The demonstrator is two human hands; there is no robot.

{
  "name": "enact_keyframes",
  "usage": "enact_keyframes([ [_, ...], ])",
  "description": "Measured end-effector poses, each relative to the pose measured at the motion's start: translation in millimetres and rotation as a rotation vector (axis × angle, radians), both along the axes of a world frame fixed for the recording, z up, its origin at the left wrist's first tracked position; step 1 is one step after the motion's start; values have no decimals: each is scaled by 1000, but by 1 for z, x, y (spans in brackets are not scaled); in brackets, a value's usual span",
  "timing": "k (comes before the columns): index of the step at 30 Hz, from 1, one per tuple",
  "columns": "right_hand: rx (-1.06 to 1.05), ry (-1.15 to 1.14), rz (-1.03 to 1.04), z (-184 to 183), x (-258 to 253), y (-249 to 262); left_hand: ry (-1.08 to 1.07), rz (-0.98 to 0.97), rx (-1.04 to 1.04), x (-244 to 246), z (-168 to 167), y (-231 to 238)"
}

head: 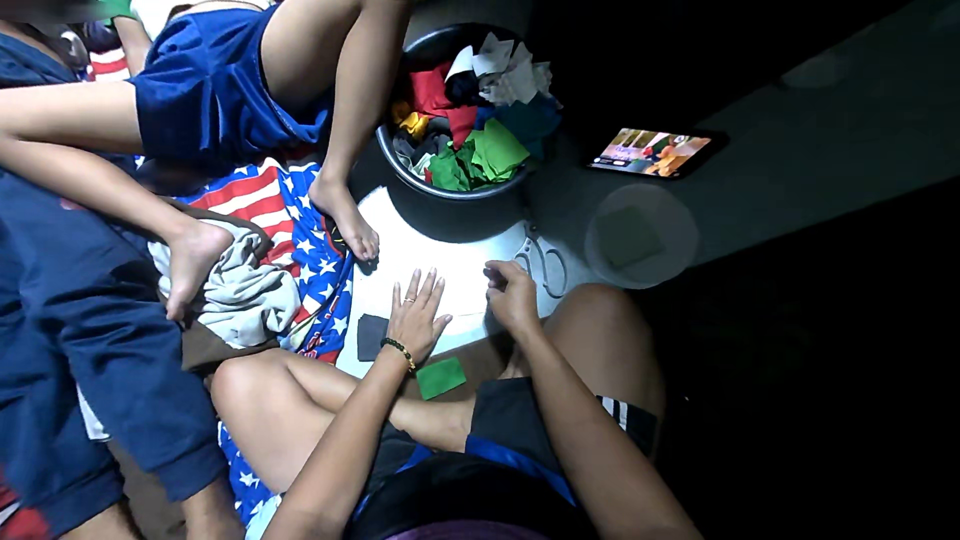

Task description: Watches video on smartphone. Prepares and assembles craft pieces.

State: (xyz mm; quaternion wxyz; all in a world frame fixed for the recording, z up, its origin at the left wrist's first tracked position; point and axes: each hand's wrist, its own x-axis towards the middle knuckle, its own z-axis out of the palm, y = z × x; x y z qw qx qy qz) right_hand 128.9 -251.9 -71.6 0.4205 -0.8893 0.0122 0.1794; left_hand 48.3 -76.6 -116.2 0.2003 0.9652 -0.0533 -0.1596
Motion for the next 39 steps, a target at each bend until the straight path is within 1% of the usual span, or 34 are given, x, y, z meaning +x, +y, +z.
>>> enact_keyframes([
  [4, 49, 17, -101, -3, 2, -2, 46, 44, 18, -1, 5, -7],
  [8, 24, -8, -58, 1, -1, 1, 77, 90, -7, -2, 7, -11],
  [10, 12, -13, -29, 2, -4, 2, 15, 156, -108, -4, 5, -7],
  [12, 1, -21, -15, 2, -6, 3, -122, 284, -225, -5, 5, -1],
  [15, -13, -25, -11, 5, -8, 2, -307, 425, -302, -4, 3, 12],
  [17, -8, -28, -14, 5, -7, 2, -327, 475, -323, -4, 2, 20],
  [19, -10, -30, 4, 4, -7, 2, -263, 498, -337, -4, 5, 25],
  [22, -28, -65, 99, 1, -7, 0, -202, 483, -320, -2, 7, 26],
  [26, -126, -71, 306, -4, -12, -1, -167, 453, -242, -1, 6, 25],
  [29, -197, -124, 468, -8, -12, -2, -132, 456, -197, -2, 8, 25],
  [32, -305, -66, 599, -7, -13, -3, -103, 464, -159, -2, 8, 24],
  [34, -365, -2, 629, -3, -15, -1, -113, 472, -149, -2, 8, 23],
  [39, -422, 33, 624, -3, -20, 2, -99, 477, -125, -3, 8, 20],
])
